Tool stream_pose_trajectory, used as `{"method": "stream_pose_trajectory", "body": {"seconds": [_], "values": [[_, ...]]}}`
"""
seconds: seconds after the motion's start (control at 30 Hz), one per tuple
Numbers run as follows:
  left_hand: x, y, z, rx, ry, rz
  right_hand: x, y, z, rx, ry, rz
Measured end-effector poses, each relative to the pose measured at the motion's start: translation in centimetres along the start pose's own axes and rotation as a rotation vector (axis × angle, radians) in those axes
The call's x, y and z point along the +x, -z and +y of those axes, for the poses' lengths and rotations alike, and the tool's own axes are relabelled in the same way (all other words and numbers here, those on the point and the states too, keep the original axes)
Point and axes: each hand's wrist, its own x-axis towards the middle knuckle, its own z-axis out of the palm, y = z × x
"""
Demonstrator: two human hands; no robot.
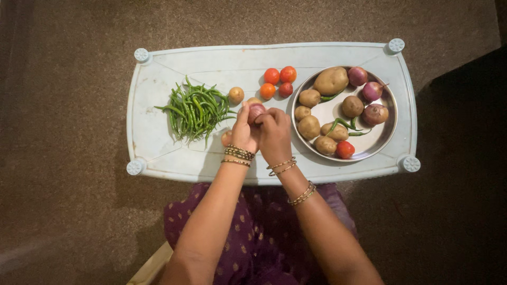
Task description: The person peels an onion and then a potato using a small knife while seated on the floor. The peeled skins are placed on the table, and the peeled vegetables are set aside on a metal tray.
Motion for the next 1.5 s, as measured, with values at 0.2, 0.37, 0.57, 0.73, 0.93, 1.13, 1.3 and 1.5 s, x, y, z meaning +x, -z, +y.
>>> {"method": "stream_pose_trajectory", "body": {"seconds": [0.2,0.37,0.57,0.73,0.93,1.13,1.3,1.5], "values": [[-1.3,-1.6,0.8,0.200,0.154,0.017,1.4,1.5,2.2,-0.027,-0.017,0.056],[-0.8,0.4,-0.3,0.094,0.213,-0.064,1.6,3.5,-3.4,-0.066,0.468,0.134],[1.6,4.4,-2.3,0.084,0.201,-0.339,2.7,4.3,-4.0,-0.095,0.414,0.104],[-0.4,1.0,-1.5,0.298,0.205,0.068,2.5,5.1,-3.1,-0.156,0.395,0.129],[1.0,3.2,-1.9,-0.044,0.273,-0.306,3.3,5.9,-6.1,0.255,0.183,-0.194],[-2.7,0.4,-0.7,-0.214,0.254,-0.086,3.9,10.1,-10.4,0.821,0.078,-0.430],[-1.3,-1.4,-0.6,0.141,0.133,-0.109,2.8,10.1,-8.4,0.367,0.052,-0.109],[-0.3,0.4,-1.8,0.281,0.119,0.030,3.0,5.0,0.4,-0.038,-0.155,0.103]]}}
